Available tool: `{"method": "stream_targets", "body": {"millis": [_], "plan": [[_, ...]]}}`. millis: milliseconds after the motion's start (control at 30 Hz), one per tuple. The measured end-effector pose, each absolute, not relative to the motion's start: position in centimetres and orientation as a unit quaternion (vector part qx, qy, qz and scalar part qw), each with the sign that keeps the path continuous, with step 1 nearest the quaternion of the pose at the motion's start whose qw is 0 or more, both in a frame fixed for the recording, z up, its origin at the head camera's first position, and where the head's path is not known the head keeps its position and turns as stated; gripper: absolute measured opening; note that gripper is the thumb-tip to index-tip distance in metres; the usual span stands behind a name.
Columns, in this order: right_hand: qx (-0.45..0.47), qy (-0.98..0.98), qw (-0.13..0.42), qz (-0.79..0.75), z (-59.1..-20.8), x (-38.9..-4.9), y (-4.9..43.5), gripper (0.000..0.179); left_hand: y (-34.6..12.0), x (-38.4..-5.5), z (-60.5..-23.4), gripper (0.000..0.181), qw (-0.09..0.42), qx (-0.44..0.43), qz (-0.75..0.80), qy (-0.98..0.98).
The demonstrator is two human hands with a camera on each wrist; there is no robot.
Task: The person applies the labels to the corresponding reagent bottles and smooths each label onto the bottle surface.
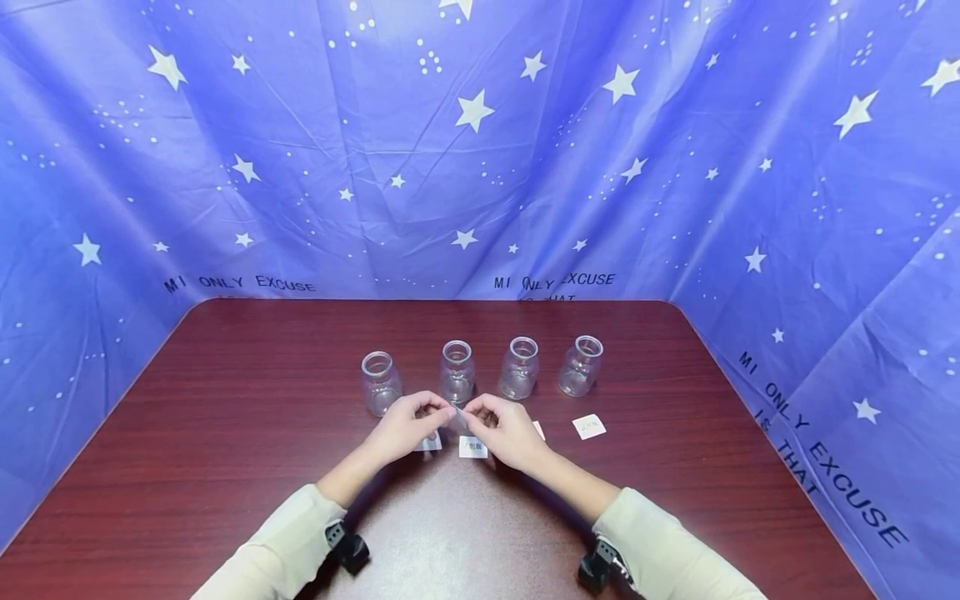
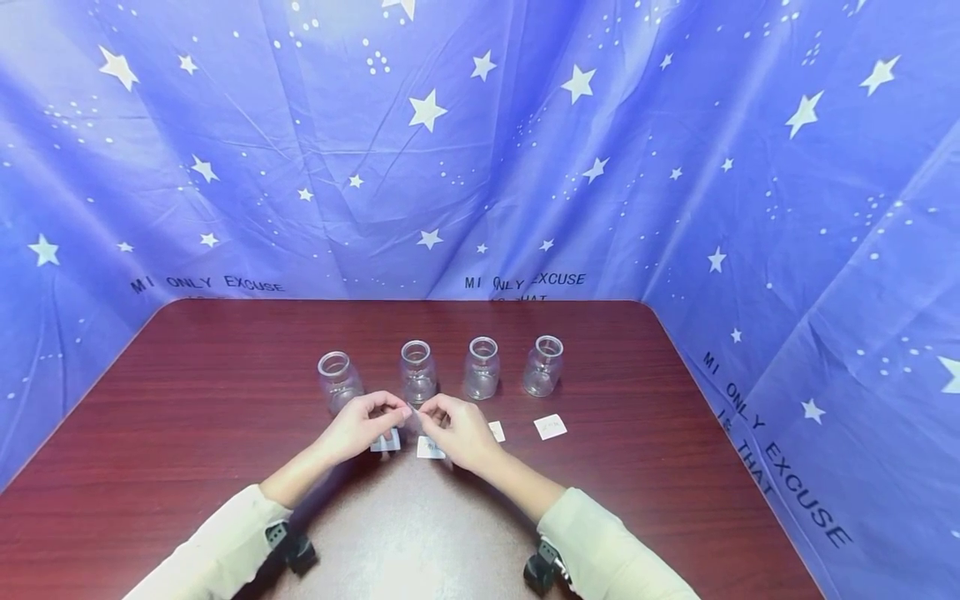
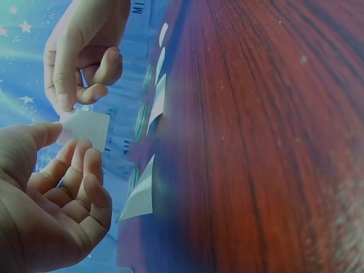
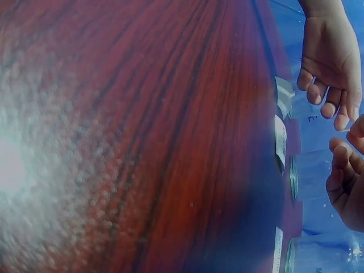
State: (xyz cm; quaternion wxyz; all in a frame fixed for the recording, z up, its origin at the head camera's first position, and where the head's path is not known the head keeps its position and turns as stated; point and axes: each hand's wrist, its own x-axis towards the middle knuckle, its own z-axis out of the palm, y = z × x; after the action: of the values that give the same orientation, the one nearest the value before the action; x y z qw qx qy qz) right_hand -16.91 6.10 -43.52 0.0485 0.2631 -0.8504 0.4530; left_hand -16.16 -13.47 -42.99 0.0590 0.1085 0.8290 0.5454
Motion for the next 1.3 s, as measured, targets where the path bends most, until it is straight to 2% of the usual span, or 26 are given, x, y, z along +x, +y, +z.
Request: {"method": "stream_targets", "body": {"millis": [767,1033,1300], "plan": [[0.305,-0.850,0.082,0.422,-43.69,-16.74,5.51,0.005,-13.38,-16.43,-43.51,0.022,0.042,0.121,0.555,0.822],[0.294,-0.844,0.072,0.442,-43.69,-16.75,5.55,0.009,-13.39,-16.40,-43.37,0.015,0.033,0.109,0.546,0.830],[0.259,-0.849,0.080,0.454,-43.41,-17.32,6.16,0.004,-13.63,-16.57,-43.51,0.014,0.037,0.092,0.556,0.825]]}}
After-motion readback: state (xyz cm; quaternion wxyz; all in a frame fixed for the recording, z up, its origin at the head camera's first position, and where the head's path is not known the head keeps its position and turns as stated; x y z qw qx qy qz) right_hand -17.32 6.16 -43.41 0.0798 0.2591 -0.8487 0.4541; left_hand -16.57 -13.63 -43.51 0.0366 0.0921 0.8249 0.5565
